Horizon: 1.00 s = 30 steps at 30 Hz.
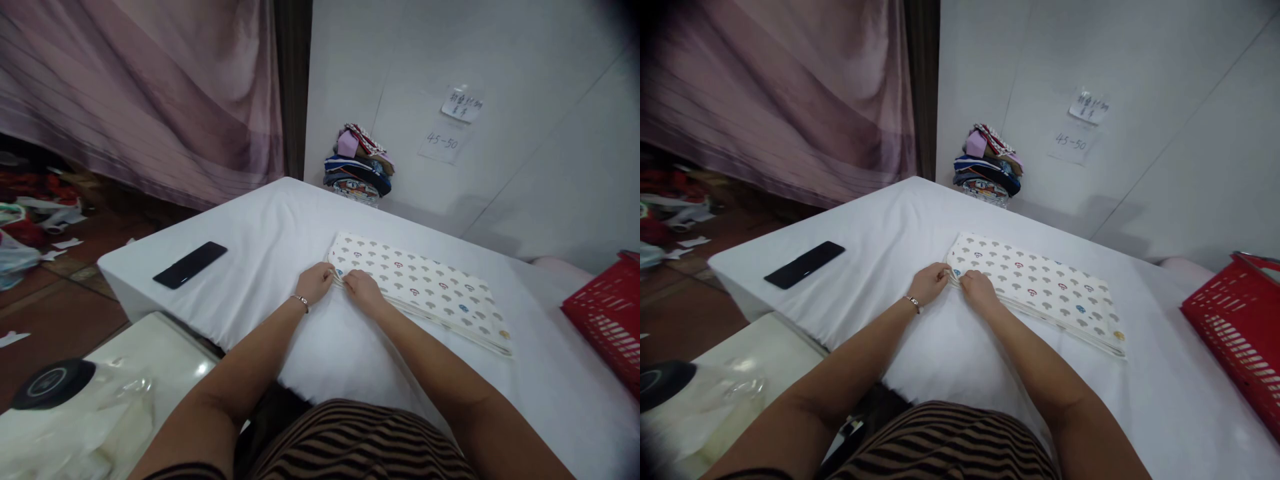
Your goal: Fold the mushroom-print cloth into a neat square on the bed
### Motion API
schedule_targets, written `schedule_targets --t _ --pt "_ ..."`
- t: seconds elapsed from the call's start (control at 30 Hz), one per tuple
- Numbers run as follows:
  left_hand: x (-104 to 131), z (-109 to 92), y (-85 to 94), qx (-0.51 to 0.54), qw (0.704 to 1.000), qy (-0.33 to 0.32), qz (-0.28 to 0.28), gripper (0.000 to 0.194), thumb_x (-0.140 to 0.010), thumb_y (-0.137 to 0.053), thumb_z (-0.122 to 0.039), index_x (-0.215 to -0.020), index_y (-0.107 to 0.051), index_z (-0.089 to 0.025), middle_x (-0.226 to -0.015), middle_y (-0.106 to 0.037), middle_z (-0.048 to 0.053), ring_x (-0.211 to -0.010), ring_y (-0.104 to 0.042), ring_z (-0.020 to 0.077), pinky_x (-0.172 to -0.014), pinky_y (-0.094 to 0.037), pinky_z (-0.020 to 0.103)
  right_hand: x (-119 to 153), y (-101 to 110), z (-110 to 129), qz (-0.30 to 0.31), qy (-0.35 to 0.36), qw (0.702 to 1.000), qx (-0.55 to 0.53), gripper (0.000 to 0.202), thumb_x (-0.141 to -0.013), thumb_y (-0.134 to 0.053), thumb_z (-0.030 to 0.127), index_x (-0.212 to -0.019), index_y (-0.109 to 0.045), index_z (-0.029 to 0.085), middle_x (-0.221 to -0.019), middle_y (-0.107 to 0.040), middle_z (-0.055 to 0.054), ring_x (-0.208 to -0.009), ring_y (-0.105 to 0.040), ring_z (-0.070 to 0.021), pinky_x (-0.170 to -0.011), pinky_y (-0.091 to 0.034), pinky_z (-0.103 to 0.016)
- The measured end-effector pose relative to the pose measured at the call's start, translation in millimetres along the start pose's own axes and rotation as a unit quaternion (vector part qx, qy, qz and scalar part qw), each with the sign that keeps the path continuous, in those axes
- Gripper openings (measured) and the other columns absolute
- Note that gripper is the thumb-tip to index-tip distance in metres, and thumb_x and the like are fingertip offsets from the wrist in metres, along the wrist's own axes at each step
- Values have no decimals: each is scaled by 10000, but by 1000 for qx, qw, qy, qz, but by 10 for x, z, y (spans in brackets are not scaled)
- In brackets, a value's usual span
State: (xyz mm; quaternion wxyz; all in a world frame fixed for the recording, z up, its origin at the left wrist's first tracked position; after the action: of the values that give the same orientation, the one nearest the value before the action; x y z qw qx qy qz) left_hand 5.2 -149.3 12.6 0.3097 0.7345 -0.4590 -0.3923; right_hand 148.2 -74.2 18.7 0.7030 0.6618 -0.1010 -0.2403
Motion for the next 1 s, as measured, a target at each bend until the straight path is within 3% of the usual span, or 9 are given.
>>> schedule_targets --t 0.13,0.27,0.53,0.73,1.0 --pt "4 -12 -21 -31 999 -37 24 386 -827 -436 -194 -1191 -528 -280 -1003 -608 -15 -843 -585 116 -708 -423 224 10 -20 10 -18 16 1000 20 303 -911 -396 202 -1158 -572 205 -934 -588 -69 -853 -493 -182 -749 -362 -282" --pt "1 -10 -49 -74 995 -32 56 316 -848 -420 -203 -1085 -603 -301 -986 -599 -18 -851 -586 121 -683 -421 224 30 -44 34 -31 21 999 32 309 -899 -407 181 -1158 -577 203 -952 -585 -72 -845 -485 -190 -733 -359 -294" --pt "17 2 -45 -89 994 -15 59 276 -862 -434 -231 -1054 -619 -304 -972 -597 -20 -860 -584 117 -681 -416 223 229 -113 -20 -98 13 995 5 275 -905 -407 181 -1099 -602 183 -1060 -586 -85 -927 -471 -203 -779 -354 -317" --pt "50 -124 -46 -89 991 -66 69 231 -873 -439 -294 -1024 -615 -297 -989 -595 -24 -862 -582 114 -662 -414 220 242 -148 -15 -78 2 997 11 292 -909 -395 178 -1116 -598 205 -1061 -590 -75 -929 -465 -211 -763 -346 -319" --pt "-22 -48 -84 -102 990 -54 77 238 -890 -419 -329 -972 -640 -303 -998 -613 -21 -873 -584 128 -669 -426 232 375 -60 -113 -53 -29 998 -16 313 -895 -404 160 -1157 -565 217 -1119 -564 -86 -1011 -452 -214 -839 -345 -337"
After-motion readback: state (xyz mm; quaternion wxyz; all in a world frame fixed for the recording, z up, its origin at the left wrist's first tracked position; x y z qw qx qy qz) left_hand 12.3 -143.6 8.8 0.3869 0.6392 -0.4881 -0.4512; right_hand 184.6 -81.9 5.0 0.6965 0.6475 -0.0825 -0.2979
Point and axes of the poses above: each hand's wrist, its own x-axis away from the middle knuckle, its own y-axis out of the back of the hand, z = x × y, the point moved 2 cm from there along -x, towards the middle knuckle
